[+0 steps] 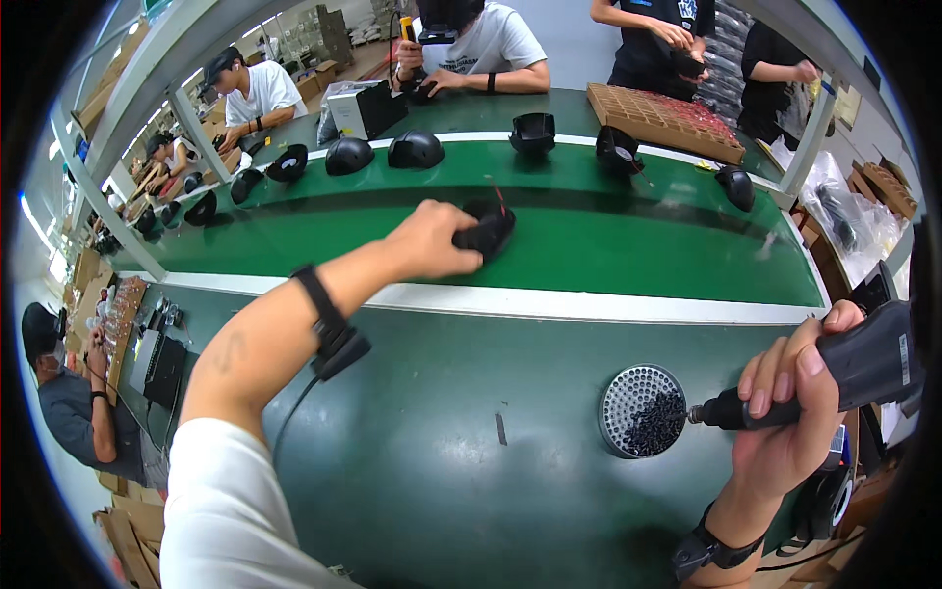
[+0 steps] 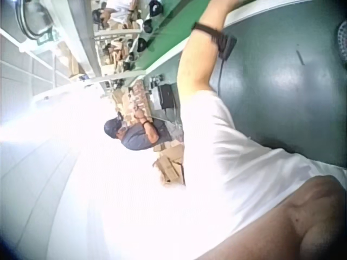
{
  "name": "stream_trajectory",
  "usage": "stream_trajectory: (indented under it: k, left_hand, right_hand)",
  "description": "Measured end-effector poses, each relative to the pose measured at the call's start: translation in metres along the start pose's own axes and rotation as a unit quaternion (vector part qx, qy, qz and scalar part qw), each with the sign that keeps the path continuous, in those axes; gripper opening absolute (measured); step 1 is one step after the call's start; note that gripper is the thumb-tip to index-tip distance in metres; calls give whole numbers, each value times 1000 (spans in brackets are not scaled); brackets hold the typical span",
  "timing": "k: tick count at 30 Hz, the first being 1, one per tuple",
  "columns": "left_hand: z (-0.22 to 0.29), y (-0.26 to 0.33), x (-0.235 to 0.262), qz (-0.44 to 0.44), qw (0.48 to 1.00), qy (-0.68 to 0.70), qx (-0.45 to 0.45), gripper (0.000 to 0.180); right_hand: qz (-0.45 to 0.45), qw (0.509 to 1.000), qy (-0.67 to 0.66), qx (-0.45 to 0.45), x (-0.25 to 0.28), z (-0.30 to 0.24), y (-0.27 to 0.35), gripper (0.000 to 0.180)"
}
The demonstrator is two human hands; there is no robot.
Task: Assembling internal components and screwing a black plastic housing using an electric screwdriver on a production line.
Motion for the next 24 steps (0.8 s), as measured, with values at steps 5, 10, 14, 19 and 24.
stream_trajectory:
  k: [5, 10, 14, 19, 24]
  left_hand:
    - [-66, -96, -14, 145, 983, -116, 9, 59]
    - [-110, -151, -17, 104, 962, -219, 128, 61]
    - [-78, -159, -26, 200, 887, -330, 252, 71]
    - [-22, -237, -57, 257, 947, -184, 59, 77]
    - [51, -293, -78, 177, 981, 32, 66, 81]
  right_hand:
    - [40, 999, 31, 20, 15, -13, -7, 40]
    - [41, 998, 50, 3, 19, -3, -14, 34]
    - [45, 997, 62, -12, 25, 0, -20, 33]
    - [62, 993, 94, -36, 18, -4, -27, 35]
    - [-9, 999, 13, -32, 41, 17, -34, 34]
Point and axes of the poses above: each hand's wrist, its own y-axis away from the middle knuckle, its own x-axis out of the back of the hand, z = x × y, the point moved 2 cm from there along -y, towards the middle knuckle, and after that the axes turned 8 degrees about -x, right-handed, at the moved point
